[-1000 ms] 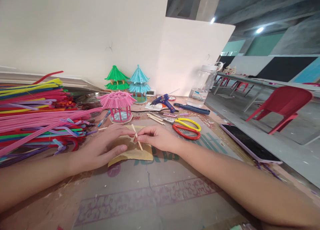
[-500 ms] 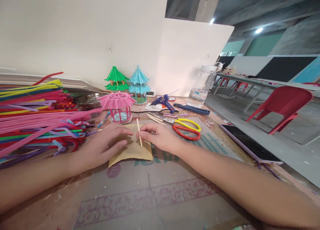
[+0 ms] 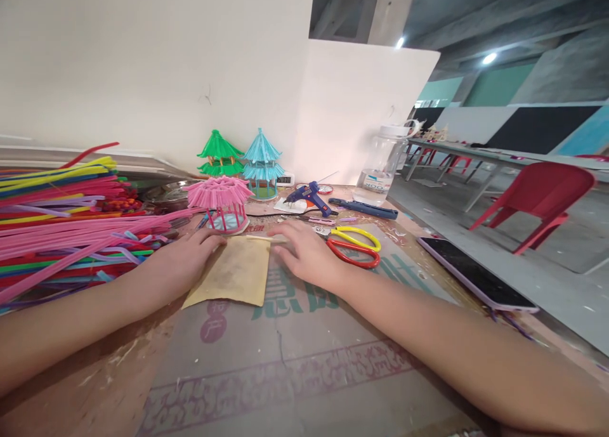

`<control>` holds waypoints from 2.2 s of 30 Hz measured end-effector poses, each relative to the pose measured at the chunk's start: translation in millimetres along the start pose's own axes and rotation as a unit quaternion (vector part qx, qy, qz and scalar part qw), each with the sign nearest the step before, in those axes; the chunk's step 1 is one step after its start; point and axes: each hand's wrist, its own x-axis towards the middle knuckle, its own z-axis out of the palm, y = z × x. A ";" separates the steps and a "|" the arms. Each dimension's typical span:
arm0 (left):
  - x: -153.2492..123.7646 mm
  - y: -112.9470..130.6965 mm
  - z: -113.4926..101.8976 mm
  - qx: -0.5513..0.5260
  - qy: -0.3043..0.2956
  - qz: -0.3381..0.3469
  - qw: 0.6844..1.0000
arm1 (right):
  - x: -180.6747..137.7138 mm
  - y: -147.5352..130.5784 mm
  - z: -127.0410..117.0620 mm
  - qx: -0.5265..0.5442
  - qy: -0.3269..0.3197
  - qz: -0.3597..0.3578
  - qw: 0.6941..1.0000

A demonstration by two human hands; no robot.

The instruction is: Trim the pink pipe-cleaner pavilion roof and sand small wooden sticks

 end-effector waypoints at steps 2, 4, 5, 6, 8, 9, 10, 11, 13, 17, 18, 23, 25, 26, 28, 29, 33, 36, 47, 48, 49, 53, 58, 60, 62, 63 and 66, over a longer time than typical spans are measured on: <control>-1.5 1.7 -9.3 0.024 -0.012 -0.012 1.000 | -0.1 -10.0 -3.1 -0.001 -0.041 -0.064 0.997; -1.6 2.0 -16.3 0.034 -0.027 -0.024 0.999 | 0.3 -18.1 -5.4 -0.004 -0.084 -0.111 0.990; -1.0 1.6 -18.0 0.042 -0.030 -0.030 0.998 | 0.7 -20.6 -5.8 -0.006 -0.101 -0.122 0.987; -0.1 0.8 -18.5 0.051 -0.029 -0.035 0.998 | 1.1 -21.9 -5.8 -0.009 -0.111 -0.122 0.986; 2.1 -1.5 -16.2 0.070 -0.015 -0.035 0.997 | 1.7 -21.2 -4.4 -0.016 -0.116 -0.093 0.989; 3.0 -2.8 -14.1 0.080 -0.010 -0.029 0.996 | 1.8 -19.7 -3.2 -0.020 -0.115 -0.069 0.991; 3.6 -4.1 -11.9 0.089 -0.005 -0.020 0.996 | 1.8 -17.8 -2.0 -0.025 -0.114 -0.043 0.992; 3.8 -5.3 -9.9 0.097 -0.002 -0.012 0.995 | 1.7 -15.8 -0.9 -0.030 -0.113 -0.019 0.993; 3.2 -7.0 -7.3 0.111 0.007 -0.004 0.994 | 1.4 -12.7 0.8 -0.044 -0.110 0.016 0.993; 0.7 -6.7 -8.7 0.101 0.021 -0.014 0.995 | 1.5 -10.7 1.4 -0.073 -0.107 0.044 0.991; 0.3 -5.8 -9.9 0.100 0.025 -0.019 0.994 | 1.9 -10.7 1.2 -0.076 -0.112 0.049 0.990; -0.1 4.1 -12.7 0.037 0.083 0.002 0.996 | 5.3 -8.6 0.9 -0.065 -0.160 0.093 0.981; -1.0 10.1 -11.1 -0.035 0.102 0.044 0.993 | 5.6 -5.9 1.9 -0.060 -0.161 0.103 0.980; -1.6 13.0 -10.0 -0.071 0.104 0.063 0.990 | 5.5 -4.2 2.6 -0.057 -0.157 0.101 0.981; -2.9 17.9 -7.9 -0.132 0.094 0.085 0.983 | 5.3 0.1 4.0 -0.053 -0.145 0.088 0.984; -3.3 19.5 -7.1 -0.153 0.087 0.088 0.980 | 5.6 2.6 4.6 -0.052 -0.140 0.079 0.986; -2.1 20.7 -6.5 -0.182 0.064 0.086 0.977 | 11.6 14.3 4.8 -0.066 -0.149 0.055 0.985; 0.4 19.2 -5.7 -0.184 0.068 0.089 0.977 | 18.2 20.6 4.1 -0.082 -0.172 0.063 0.980; 0.2 16.2 -0.7 -0.193 0.072 0.090 0.974 | 17.2 5.0 0.0 -0.073 -0.101 -0.096 0.987; 0.1 16.4 -1.3 -0.194 0.073 0.089 0.974 | 16.6 4.2 -0.1 -0.055 -0.119 -0.094 0.987; 0.0 16.6 -1.9 -0.196 0.072 0.089 0.974 | 16.1 3.7 -0.2 -0.040 -0.133 -0.083 0.987; 0.0 17.1 -4.5 -0.199 0.069 0.091 0.973 | 15.1 3.4 -0.5 -0.029 -0.115 -0.024 0.993; -0.7 16.4 -4.6 -0.201 0.071 0.096 0.972 | 16.7 1.6 -2.0 -0.123 -0.086 0.028 0.988; -0.9 16.3 -4.2 -0.197 0.071 0.096 0.973 | 17.5 1.1 -2.8 -0.158 -0.076 0.052 0.983; -0.9 16.5 -4.1 -0.194 0.073 0.097 0.973 | 18.2 2.0 -3.5 -0.171 -0.066 0.075 0.980; -0.9 16.7 -4.3 -0.194 0.074 0.099 0.973 | 18.6 3.1 -3.9 -0.174 -0.060 0.084 0.979; -0.8 17.3 -5.5 -0.194 0.080 0.101 0.972 | 19.6 7.3 -5.0 -0.175 -0.038 0.103 0.978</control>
